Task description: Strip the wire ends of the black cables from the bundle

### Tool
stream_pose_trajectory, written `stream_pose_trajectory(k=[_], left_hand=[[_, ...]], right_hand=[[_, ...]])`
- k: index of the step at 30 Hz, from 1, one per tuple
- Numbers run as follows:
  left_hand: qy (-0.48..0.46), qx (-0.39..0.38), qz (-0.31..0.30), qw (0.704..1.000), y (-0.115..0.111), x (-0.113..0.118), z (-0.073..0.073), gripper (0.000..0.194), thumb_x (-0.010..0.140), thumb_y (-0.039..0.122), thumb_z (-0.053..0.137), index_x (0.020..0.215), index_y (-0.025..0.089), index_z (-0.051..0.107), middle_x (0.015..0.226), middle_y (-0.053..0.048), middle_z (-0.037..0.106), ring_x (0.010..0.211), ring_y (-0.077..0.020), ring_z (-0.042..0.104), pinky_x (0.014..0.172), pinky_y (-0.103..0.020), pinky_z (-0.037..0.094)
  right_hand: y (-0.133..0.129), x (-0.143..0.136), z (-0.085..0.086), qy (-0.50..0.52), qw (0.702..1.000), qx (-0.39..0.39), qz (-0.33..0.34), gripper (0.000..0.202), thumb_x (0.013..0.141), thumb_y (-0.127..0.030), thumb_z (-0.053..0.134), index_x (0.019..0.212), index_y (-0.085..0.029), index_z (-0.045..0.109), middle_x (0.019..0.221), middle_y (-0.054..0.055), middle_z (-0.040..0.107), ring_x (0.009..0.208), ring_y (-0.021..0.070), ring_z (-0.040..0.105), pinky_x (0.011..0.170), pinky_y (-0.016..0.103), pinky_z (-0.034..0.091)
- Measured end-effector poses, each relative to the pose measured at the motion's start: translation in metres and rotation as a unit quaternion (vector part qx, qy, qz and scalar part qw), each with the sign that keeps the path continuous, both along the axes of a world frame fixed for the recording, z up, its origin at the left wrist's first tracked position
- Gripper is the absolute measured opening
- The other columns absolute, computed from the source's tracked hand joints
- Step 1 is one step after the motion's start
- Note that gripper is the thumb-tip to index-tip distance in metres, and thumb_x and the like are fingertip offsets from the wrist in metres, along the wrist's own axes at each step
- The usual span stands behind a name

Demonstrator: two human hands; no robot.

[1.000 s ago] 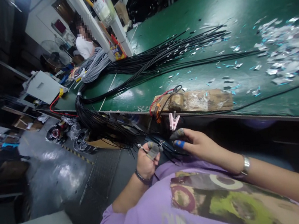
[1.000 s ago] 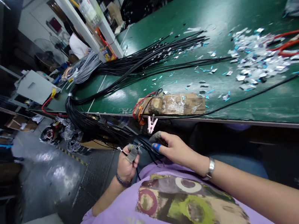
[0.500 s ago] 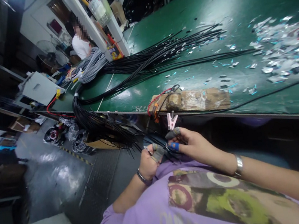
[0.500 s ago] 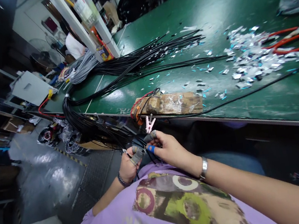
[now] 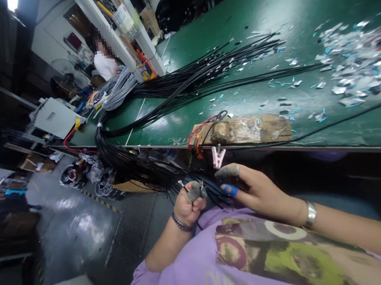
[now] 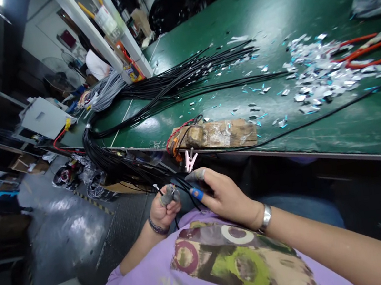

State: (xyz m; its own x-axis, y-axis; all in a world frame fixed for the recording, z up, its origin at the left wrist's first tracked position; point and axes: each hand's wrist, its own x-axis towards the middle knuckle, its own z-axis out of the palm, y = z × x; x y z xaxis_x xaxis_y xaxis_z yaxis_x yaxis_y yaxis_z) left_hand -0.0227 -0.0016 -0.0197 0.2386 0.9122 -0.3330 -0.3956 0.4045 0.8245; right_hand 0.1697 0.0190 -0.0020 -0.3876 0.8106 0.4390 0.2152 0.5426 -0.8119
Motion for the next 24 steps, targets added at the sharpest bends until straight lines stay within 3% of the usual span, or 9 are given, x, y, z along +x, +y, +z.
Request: stream_pose_trajectory(k=[5, 10, 16, 21, 24], left_hand=[[-0.044, -0.002, -0.023, 0.999, -0.002, -0.005, 0.005, 0.04, 0.058, 0.041, 0.079, 0.061, 0.015, 0.05, 0.035, 0.011, 0.03, 0.028, 0.0005, 0.017, 0.035, -0.016, 0.014], [-0.034, -0.036, -0.013, 0.999, -0.007, -0.004, -0.004, 0.044, 0.052, 0.04, 0.083, 0.066, 0.016, 0.049, 0.033, 0.012, 0.033, 0.026, -0.0004, 0.02, 0.033, -0.015, 0.014], [-0.036, -0.05, -0.055, 0.997, -0.007, -0.004, -0.006, 0.044, 0.051, 0.039, 0.084, 0.064, 0.014, 0.05, 0.036, 0.01, 0.037, 0.026, 0.0006, 0.019, 0.032, -0.014, 0.012], [-0.055, -0.04, -0.1, 0.993, -0.006, -0.005, -0.005, 0.041, 0.054, 0.041, 0.082, 0.06, 0.013, 0.052, 0.032, 0.01, 0.031, 0.026, 0.0002, 0.016, 0.031, -0.014, 0.011], [-0.068, -0.043, -0.1, 0.992, -0.006, -0.006, -0.006, 0.039, 0.053, 0.04, 0.082, 0.062, 0.013, 0.054, 0.032, 0.011, 0.031, 0.025, 0.0001, 0.015, 0.03, -0.014, 0.011]], right_hand=[[0.002, -0.01, -0.006, -0.029, 0.996, -0.03, 0.081, 0.033, 0.079, -0.033, 0.061, 0.108, -0.019, 0.056, 0.101, 0.011, 0.064, 0.091, 0.0231, 0.061, 0.079, 0.037, 0.051], [0.002, -0.018, -0.002, -0.045, 0.995, -0.029, 0.086, 0.007, 0.081, -0.026, 0.057, 0.082, -0.019, 0.057, 0.078, 0.005, 0.062, 0.069, 0.0177, 0.057, 0.063, 0.03, 0.049], [0.001, -0.017, 0.003, -0.023, 0.995, -0.036, 0.09, 0.018, 0.084, -0.025, 0.047, 0.067, -0.02, 0.05, 0.063, 0.001, 0.054, 0.057, 0.0145, 0.049, 0.054, 0.026, 0.043], [0.002, -0.015, -0.002, 0.021, 0.991, -0.123, 0.043, 0.017, 0.084, -0.029, 0.047, 0.074, -0.019, 0.055, 0.07, 0.003, 0.062, 0.064, 0.0165, 0.056, 0.06, 0.029, 0.048], [0.001, -0.014, -0.003, 0.051, 0.984, -0.146, 0.084, 0.016, 0.081, -0.031, 0.054, 0.089, -0.019, 0.059, 0.087, 0.006, 0.067, 0.078, 0.0191, 0.062, 0.07, 0.032, 0.052]])
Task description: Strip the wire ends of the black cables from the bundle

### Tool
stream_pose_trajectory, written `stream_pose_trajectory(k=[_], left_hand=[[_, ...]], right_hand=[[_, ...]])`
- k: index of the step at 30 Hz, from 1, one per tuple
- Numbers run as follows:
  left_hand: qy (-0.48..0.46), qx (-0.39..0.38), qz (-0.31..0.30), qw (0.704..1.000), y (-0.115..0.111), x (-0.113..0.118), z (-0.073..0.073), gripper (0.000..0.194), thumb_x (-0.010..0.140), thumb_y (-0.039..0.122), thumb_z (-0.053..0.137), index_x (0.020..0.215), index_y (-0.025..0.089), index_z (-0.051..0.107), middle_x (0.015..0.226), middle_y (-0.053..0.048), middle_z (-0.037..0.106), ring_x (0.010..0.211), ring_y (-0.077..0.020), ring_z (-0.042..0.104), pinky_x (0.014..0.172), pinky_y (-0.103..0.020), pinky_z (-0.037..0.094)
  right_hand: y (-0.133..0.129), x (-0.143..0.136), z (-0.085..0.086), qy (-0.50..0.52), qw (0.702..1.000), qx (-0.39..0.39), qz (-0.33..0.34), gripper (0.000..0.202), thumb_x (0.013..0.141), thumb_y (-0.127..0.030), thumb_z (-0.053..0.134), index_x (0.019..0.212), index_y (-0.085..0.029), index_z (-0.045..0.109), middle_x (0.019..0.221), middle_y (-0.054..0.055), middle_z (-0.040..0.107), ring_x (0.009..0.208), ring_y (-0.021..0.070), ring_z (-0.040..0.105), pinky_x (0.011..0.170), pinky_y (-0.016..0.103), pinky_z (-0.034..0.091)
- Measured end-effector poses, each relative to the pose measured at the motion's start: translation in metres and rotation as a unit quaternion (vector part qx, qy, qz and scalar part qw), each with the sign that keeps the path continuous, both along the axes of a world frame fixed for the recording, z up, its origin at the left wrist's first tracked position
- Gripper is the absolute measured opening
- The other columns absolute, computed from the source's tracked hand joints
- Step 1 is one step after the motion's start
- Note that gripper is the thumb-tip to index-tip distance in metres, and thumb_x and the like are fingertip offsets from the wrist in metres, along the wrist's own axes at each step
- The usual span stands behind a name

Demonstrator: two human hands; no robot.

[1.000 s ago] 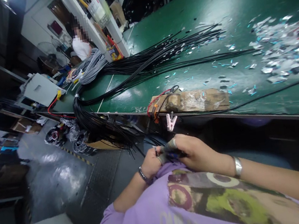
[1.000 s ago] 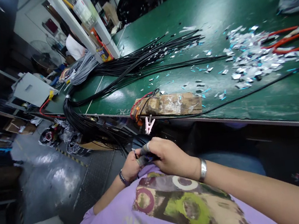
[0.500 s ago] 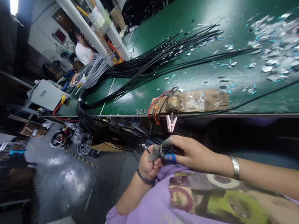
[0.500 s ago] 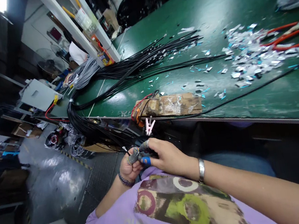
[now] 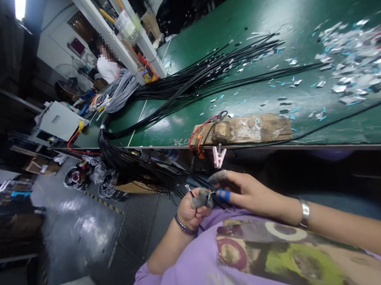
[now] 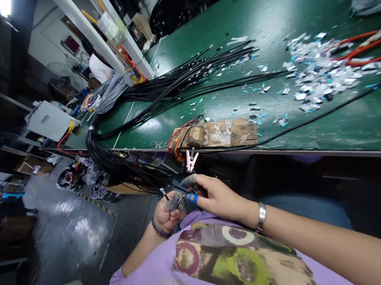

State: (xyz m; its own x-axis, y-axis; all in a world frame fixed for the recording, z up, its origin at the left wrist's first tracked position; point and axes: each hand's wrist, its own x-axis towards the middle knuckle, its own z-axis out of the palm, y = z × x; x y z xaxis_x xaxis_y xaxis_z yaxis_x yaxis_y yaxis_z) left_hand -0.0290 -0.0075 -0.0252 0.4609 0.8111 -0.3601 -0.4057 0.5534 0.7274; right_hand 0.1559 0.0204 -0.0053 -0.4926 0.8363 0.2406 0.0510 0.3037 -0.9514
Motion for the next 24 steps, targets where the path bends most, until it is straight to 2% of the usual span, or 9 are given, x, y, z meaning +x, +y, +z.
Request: stream_pose_trajectory(k=[2, 4, 8, 14, 16, 18, 21, 24], left_hand=[[-0.001, -0.012, 0.009, 1.0, -0.001, -0.001, 0.0, 0.039, 0.052, 0.037, 0.083, 0.066, 0.013, 0.056, 0.033, 0.011, 0.033, 0.025, 0.0005, 0.016, 0.03, -0.014, 0.01], [0.001, -0.018, 0.01, 1.0, -0.001, -0.001, -0.001, 0.039, 0.051, 0.036, 0.083, 0.067, 0.013, 0.056, 0.035, 0.011, 0.035, 0.026, 0.001, 0.016, 0.03, -0.014, 0.008], [-0.002, -0.007, 0.0, 1.0, -0.001, -0.002, -0.001, 0.041, 0.052, 0.04, 0.082, 0.065, 0.013, 0.054, 0.035, 0.01, 0.034, 0.026, 0.0009, 0.017, 0.031, -0.014, 0.009], [0.007, -0.013, 0.013, 1.0, -0.001, 0.0, -0.003, 0.042, 0.052, 0.038, 0.083, 0.064, 0.013, 0.052, 0.037, 0.01, 0.037, 0.026, 0.0012, 0.019, 0.03, -0.013, 0.01], [0.031, -0.011, 0.009, 0.999, -0.001, 0.0, -0.003, 0.044, 0.05, 0.04, 0.084, 0.062, 0.013, 0.051, 0.037, 0.01, 0.038, 0.027, 0.0011, 0.02, 0.03, -0.014, 0.011], [0.068, 0.006, -0.001, 0.998, 0.002, 0.0, 0.0, 0.048, 0.046, 0.045, 0.084, 0.059, 0.013, 0.051, 0.037, 0.008, 0.041, 0.027, 0.0004, 0.023, 0.03, -0.015, 0.012], [0.151, 0.058, -0.044, 0.986, 0.008, 0.001, 0.013, 0.05, 0.044, 0.051, 0.083, 0.056, 0.011, 0.055, 0.038, 0.006, 0.044, 0.029, -0.0015, 0.029, 0.03, -0.016, 0.016], [0.215, 0.122, -0.111, 0.963, 0.015, 0.006, 0.031, 0.044, 0.043, 0.043, 0.086, 0.054, 0.01, 0.059, 0.045, 0.003, 0.051, 0.039, -0.0036, 0.04, 0.04, -0.017, 0.032]], right_hand=[[0.0, -0.001, 0.001, 0.021, 0.999, -0.005, 0.036, 0.025, 0.077, -0.031, 0.059, 0.099, -0.019, 0.059, 0.097, 0.007, 0.068, 0.087, 0.0203, 0.063, 0.077, 0.034, 0.051], [0.0, -0.004, 0.003, 0.029, 0.998, -0.008, 0.052, 0.025, 0.077, -0.03, 0.06, 0.099, -0.019, 0.06, 0.096, 0.006, 0.068, 0.087, 0.0199, 0.063, 0.078, 0.033, 0.051], [0.0, -0.008, 0.005, 0.026, 0.999, -0.013, 0.038, 0.014, 0.081, -0.03, 0.055, 0.079, -0.018, 0.061, 0.076, 0.003, 0.066, 0.069, 0.0166, 0.06, 0.065, 0.029, 0.05], [-0.001, -0.005, 0.008, 0.002, 0.999, -0.009, 0.035, 0.019, 0.079, -0.034, 0.054, 0.068, -0.019, 0.056, 0.063, 0.0, 0.056, 0.059, 0.0133, 0.047, 0.056, 0.026, 0.041], [-0.001, -0.003, 0.01, 0.02, 0.996, -0.06, 0.058, 0.024, 0.076, -0.039, 0.059, 0.065, -0.018, 0.054, 0.063, -0.001, 0.053, 0.059, 0.0122, 0.044, 0.055, 0.025, 0.04], [-0.001, -0.002, 0.011, 0.043, 0.981, -0.162, 0.097, 0.026, 0.069, -0.041, 0.064, 0.065, -0.018, 0.052, 0.06, -0.003, 0.05, 0.056, 0.0102, 0.041, 0.051, 0.023, 0.037], [0.001, 0.0, 0.009, 0.051, 0.931, -0.33, 0.15, 0.024, 0.06, -0.036, 0.065, 0.064, -0.019, 0.049, 0.051, -0.007, 0.041, 0.045, 0.0063, 0.03, 0.041, 0.02, 0.026], [0.005, 0.004, 0.009, 0.001, 0.898, -0.4, 0.183, 0.015, 0.056, -0.027, 0.059, 0.057, -0.019, 0.046, 0.043, -0.009, 0.035, 0.039, 0.0045, 0.024, 0.038, 0.02, 0.018]])
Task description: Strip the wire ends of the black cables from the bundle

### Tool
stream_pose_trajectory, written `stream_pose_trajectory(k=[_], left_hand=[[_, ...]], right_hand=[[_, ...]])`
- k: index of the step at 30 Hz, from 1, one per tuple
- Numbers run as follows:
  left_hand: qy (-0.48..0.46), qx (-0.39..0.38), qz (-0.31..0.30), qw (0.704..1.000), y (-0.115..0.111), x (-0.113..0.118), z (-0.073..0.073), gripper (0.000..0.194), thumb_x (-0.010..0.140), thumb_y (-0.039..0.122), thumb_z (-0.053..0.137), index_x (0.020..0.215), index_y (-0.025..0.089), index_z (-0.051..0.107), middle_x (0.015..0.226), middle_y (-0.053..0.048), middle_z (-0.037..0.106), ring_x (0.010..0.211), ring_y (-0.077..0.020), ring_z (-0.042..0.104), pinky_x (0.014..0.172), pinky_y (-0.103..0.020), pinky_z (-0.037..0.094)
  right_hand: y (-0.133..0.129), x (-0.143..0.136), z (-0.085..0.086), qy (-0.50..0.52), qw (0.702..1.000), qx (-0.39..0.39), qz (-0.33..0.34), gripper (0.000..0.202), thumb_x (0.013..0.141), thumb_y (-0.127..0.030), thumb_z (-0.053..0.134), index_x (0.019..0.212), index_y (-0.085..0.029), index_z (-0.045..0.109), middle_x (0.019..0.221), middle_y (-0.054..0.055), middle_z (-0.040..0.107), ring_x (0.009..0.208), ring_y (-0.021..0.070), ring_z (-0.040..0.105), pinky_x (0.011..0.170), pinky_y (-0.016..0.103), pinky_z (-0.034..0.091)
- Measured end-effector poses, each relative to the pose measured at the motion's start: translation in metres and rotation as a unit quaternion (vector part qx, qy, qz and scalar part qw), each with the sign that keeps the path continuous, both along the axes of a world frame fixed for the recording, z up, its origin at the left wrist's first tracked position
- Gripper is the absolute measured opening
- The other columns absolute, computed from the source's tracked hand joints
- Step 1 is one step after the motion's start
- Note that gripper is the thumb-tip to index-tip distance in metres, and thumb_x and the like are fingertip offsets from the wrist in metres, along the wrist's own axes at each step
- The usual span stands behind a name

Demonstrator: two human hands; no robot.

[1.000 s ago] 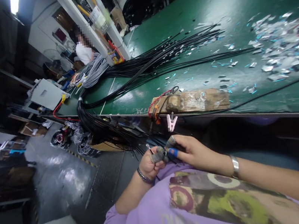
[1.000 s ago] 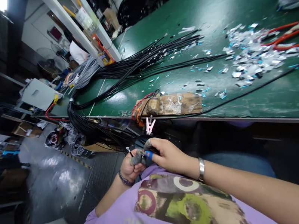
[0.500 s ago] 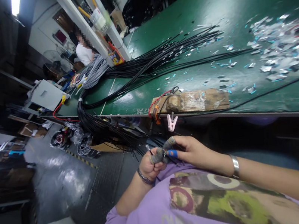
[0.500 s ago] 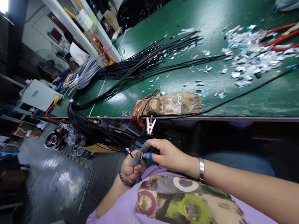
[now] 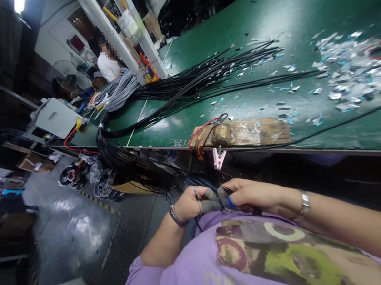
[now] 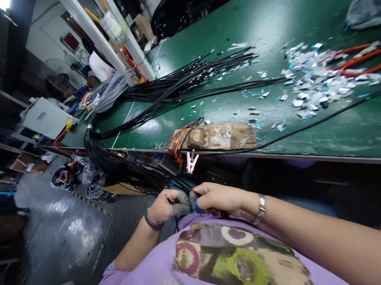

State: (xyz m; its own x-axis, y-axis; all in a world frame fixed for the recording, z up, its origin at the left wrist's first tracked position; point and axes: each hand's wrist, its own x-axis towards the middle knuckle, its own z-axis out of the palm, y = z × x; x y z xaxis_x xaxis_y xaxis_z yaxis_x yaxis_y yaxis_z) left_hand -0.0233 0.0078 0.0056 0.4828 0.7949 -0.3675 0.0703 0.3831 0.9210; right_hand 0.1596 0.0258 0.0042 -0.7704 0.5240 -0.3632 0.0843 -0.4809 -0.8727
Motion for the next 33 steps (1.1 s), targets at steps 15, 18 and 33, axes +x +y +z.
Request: stream_pose_trajectory(k=[15, 18, 33], left_hand=[[-0.022, 0.13, 0.155, 0.979, 0.024, 0.004, 0.011, 0.043, 0.049, 0.049, 0.082, 0.058, 0.011, 0.064, 0.049, 0.001, 0.054, 0.045, -0.0059, 0.043, 0.049, -0.021, 0.038], [-0.023, 0.131, 0.177, 0.975, 0.028, 0.009, 0.01, 0.044, 0.05, 0.051, 0.081, 0.058, 0.011, 0.062, 0.047, 0.003, 0.051, 0.042, -0.0047, 0.04, 0.044, -0.019, 0.033], [-0.033, 0.123, 0.18, 0.976, 0.033, 0.017, 0.007, 0.045, 0.049, 0.049, 0.082, 0.057, 0.011, 0.06, 0.05, 0.002, 0.054, 0.047, -0.0054, 0.042, 0.05, -0.02, 0.038]], right_hand=[[0.027, 0.007, -0.002, 0.03, 0.983, 0.018, -0.18, 0.058, 0.065, -0.077, 0.054, 0.066, -0.019, 0.055, 0.04, -0.01, 0.027, 0.039, 0.0063, 0.018, 0.038, 0.022, 0.016], [0.03, 0.002, -0.001, -0.004, 0.954, 0.13, -0.269, 0.058, 0.061, -0.076, 0.059, 0.063, -0.019, 0.055, 0.048, -0.005, 0.041, 0.044, 0.0077, 0.027, 0.041, 0.023, 0.021], [0.033, -0.009, 0.001, 0.105, 0.937, -0.127, -0.308, 0.046, 0.053, -0.058, 0.079, 0.062, -0.017, 0.06, 0.051, -0.005, 0.042, 0.044, 0.0057, 0.03, 0.041, 0.021, 0.02]])
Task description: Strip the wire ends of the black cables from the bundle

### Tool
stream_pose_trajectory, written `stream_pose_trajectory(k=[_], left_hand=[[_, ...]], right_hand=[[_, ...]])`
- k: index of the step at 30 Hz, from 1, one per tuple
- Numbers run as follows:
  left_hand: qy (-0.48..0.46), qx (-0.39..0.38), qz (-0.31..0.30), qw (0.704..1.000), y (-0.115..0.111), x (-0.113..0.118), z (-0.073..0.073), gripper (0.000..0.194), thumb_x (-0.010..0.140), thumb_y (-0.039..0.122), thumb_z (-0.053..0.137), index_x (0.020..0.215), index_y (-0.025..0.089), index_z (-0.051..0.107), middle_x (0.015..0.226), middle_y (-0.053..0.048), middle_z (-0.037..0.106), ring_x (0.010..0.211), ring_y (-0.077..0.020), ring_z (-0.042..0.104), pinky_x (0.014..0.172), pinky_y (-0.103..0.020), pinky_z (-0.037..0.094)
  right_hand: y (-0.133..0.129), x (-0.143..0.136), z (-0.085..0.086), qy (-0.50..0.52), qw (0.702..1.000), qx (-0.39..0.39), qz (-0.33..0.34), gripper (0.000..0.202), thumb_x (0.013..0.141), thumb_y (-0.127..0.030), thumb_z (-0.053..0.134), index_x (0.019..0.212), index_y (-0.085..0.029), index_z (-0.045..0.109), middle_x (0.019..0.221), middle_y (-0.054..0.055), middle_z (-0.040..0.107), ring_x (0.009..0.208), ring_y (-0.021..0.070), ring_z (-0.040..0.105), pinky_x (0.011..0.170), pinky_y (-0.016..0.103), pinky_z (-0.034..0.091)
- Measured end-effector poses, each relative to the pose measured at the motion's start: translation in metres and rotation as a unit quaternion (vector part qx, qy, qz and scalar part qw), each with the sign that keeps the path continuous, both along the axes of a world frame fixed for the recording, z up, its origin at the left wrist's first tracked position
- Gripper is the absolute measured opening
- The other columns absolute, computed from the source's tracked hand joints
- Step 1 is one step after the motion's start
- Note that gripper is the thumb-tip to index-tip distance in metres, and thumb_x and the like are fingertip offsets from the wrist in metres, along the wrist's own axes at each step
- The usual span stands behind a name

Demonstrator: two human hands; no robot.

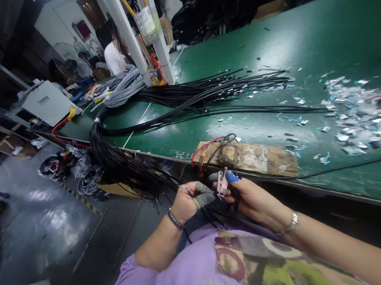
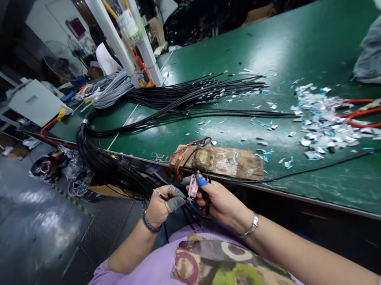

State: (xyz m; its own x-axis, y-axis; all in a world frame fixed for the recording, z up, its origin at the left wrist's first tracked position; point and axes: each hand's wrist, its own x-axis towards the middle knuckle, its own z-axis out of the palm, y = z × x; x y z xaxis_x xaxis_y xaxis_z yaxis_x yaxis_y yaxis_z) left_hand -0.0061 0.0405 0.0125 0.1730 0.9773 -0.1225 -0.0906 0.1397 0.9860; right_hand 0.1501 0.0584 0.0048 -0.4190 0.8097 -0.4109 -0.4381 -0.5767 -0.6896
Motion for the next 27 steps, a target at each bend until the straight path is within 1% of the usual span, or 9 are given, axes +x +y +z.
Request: stream_pose_trajectory(k=[5, 11, 14, 16, 18, 20, 23, 25, 27], left_hand=[[-0.001, 0.003, -0.02, 1.0, 0.002, 0.005, -0.001, 0.048, 0.05, 0.053, 0.08, 0.054, 0.011, 0.057, 0.05, 0.002, 0.052, 0.049, -0.006, 0.042, 0.052, -0.021, 0.038], [0.017, 0.007, -0.015, 1.0, 0.003, 0.003, -0.004, 0.048, 0.052, 0.053, 0.079, 0.055, 0.011, 0.057, 0.053, 0.001, 0.053, 0.051, -0.0074, 0.044, 0.051, -0.021, 0.037], [0.033, 0.019, -0.014, 0.999, 0.002, 0.001, -0.004, 0.047, 0.053, 0.054, 0.078, 0.056, 0.011, 0.057, 0.054, 0.0, 0.054, 0.052, -0.0079, 0.045, 0.052, -0.021, 0.038], [0.055, 0.033, -0.023, 0.998, -0.001, 0.0, -0.003, 0.046, 0.054, 0.054, 0.077, 0.057, 0.011, 0.058, 0.054, 0.0, 0.054, 0.052, -0.0082, 0.045, 0.052, -0.022, 0.039], [0.086, 0.061, -0.035, 0.994, -0.006, -0.002, -0.001, 0.044, 0.06, 0.053, 0.074, 0.058, 0.012, 0.06, 0.055, -0.001, 0.055, 0.052, -0.009, 0.047, 0.053, -0.022, 0.04], [0.125, 0.105, -0.049, 0.985, -0.012, -0.003, -0.001, 0.04, 0.068, 0.05, 0.069, 0.06, 0.012, 0.062, 0.057, -0.003, 0.058, 0.054, -0.0101, 0.049, 0.054, -0.022, 0.04], [0.187, 0.171, -0.065, 0.965, -0.022, -0.005, -0.001, 0.032, 0.076, 0.043, 0.064, 0.064, 0.013, 0.065, 0.062, -0.006, 0.062, 0.057, -0.0119, 0.053, 0.057, -0.023, 0.042], [0.221, 0.192, -0.068, 0.954, -0.026, -0.006, -0.003, 0.03, 0.077, 0.041, 0.063, 0.065, 0.014, 0.066, 0.063, -0.006, 0.063, 0.058, -0.0125, 0.055, 0.059, -0.023, 0.043], [0.242, 0.194, -0.069, 0.948, -0.028, -0.006, -0.006, 0.03, 0.077, 0.042, 0.063, 0.065, 0.015, 0.066, 0.063, -0.006, 0.063, 0.058, -0.0127, 0.055, 0.059, -0.023, 0.042]], right_hand=[[-0.001, -0.001, -0.001, -0.006, 0.999, 0.031, -0.008, 0.045, 0.054, -0.058, 0.078, 0.065, -0.017, 0.061, 0.054, -0.004, 0.046, 0.045, 0.0065, 0.03, 0.042, 0.022, 0.022], [-0.004, 0.001, -0.007, -0.023, 0.999, 0.004, 0.029, 0.053, 0.06, -0.072, 0.064, 0.069, -0.02, 0.055, 0.053, -0.005, 0.041, 0.043, 0.0078, 0.028, 0.039, 0.022, 0.019], [-0.005, 0.003, -0.01, -0.034, 0.998, -0.008, 0.055, 0.056, 0.06, -0.076, 0.06, 0.066, -0.02, 0.052, 0.054, -0.004, 0.041, 0.043, 0.008, 0.028, 0.039, 0.022, 0.019], [-0.005, 0.006, -0.013, -0.032, 0.998, -0.005, 0.058, 0.057, 0.058, -0.076, 0.061, 0.065, -0.021, 0.05, 0.054, -0.004, 0.042, 0.044, 0.0078, 0.028, 0.04, 0.022, 0.018], [-0.007, 0.01, -0.015, -0.032, 0.998, 0.009, 0.058, 0.058, 0.056, -0.077, 0.061, 0.064, -0.021, 0.05, 0.053, -0.003, 0.042, 0.044, 0.0079, 0.027, 0.04, 0.022, 0.017], [-0.011, 0.016, -0.017, -0.05, 0.995, 0.022, 0.082, 0.059, 0.058, -0.079, 0.058, 0.065, -0.02, 0.052, 0.051, -0.004, 0.041, 0.043, 0.0081, 0.026, 0.041, 0.022, 0.015], [-0.018, 0.024, -0.015, -0.09, 0.983, 0.052, 0.15, 0.062, 0.063, -0.08, 0.051, 0.062, -0.018, 0.054, 0.047, -0.004, 0.04, 0.042, 0.0077, 0.024, 0.04, 0.023, 0.014], [-0.022, 0.028, -0.011, -0.106, 0.974, 0.083, 0.182, 0.062, 0.066, -0.079, 0.051, 0.06, -0.017, 0.055, 0.047, -0.002, 0.043, 0.042, 0.0077, 0.026, 0.04, 0.023, 0.016], [-0.026, 0.031, -0.006, -0.117, 0.967, 0.103, 0.201, 0.06, 0.066, -0.076, 0.054, 0.059, -0.017, 0.055, 0.049, -0.001, 0.048, 0.043, 0.0077, 0.029, 0.04, 0.023, 0.018]])
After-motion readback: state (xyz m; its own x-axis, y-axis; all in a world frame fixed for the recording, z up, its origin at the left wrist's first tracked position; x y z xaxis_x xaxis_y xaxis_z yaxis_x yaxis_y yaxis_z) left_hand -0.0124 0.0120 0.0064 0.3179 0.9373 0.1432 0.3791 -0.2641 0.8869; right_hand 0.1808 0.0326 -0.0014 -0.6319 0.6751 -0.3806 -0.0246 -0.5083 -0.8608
